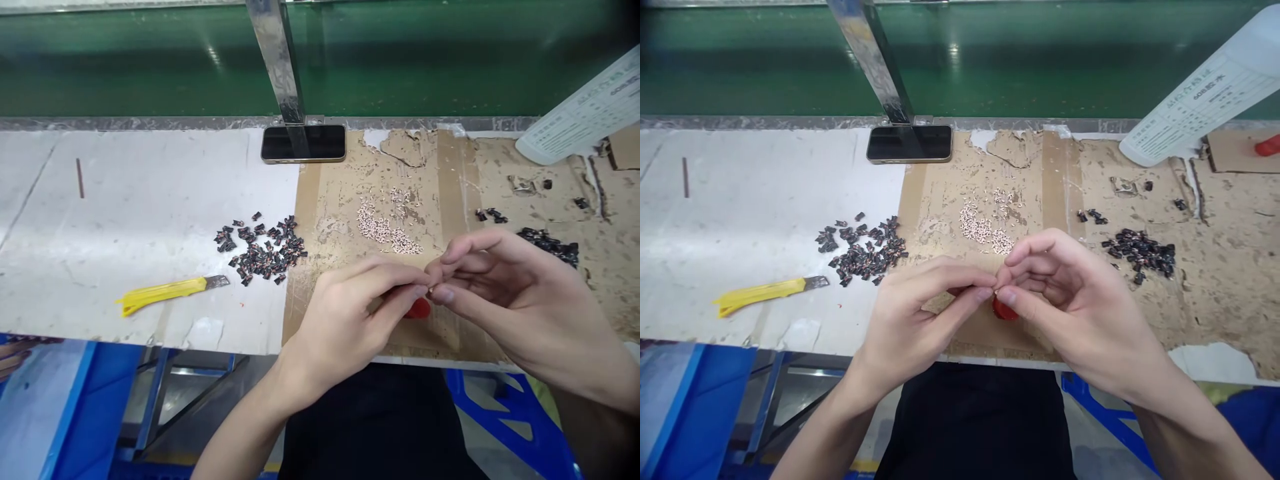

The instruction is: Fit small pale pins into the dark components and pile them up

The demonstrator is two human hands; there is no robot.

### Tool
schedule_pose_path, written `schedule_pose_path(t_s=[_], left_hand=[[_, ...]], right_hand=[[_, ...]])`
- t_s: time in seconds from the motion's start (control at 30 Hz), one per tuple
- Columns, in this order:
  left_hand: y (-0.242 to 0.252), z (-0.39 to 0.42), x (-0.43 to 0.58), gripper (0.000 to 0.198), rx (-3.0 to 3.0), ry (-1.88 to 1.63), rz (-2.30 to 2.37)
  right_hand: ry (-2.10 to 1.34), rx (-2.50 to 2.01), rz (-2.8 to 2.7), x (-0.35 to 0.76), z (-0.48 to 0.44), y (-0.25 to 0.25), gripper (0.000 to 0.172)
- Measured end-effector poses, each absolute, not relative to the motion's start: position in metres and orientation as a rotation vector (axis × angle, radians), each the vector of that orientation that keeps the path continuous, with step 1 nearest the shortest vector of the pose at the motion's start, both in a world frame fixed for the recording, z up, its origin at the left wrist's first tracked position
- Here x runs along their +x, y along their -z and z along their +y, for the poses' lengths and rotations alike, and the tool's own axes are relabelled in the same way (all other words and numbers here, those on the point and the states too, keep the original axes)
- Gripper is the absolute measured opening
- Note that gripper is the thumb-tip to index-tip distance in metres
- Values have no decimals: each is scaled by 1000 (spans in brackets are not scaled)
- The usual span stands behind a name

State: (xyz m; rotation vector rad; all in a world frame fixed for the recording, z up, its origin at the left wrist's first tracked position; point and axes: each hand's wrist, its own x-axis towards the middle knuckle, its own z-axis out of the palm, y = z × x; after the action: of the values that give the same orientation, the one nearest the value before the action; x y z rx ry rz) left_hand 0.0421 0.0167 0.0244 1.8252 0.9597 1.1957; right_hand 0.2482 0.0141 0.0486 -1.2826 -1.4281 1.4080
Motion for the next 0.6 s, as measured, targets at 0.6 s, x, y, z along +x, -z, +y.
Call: schedule_pose_path(t_s=[0.6], left_hand=[[-26,16,38,12,2285,-1208,974]], right_hand=[[-1158,-1380,-1561,243,12,-58,26]])
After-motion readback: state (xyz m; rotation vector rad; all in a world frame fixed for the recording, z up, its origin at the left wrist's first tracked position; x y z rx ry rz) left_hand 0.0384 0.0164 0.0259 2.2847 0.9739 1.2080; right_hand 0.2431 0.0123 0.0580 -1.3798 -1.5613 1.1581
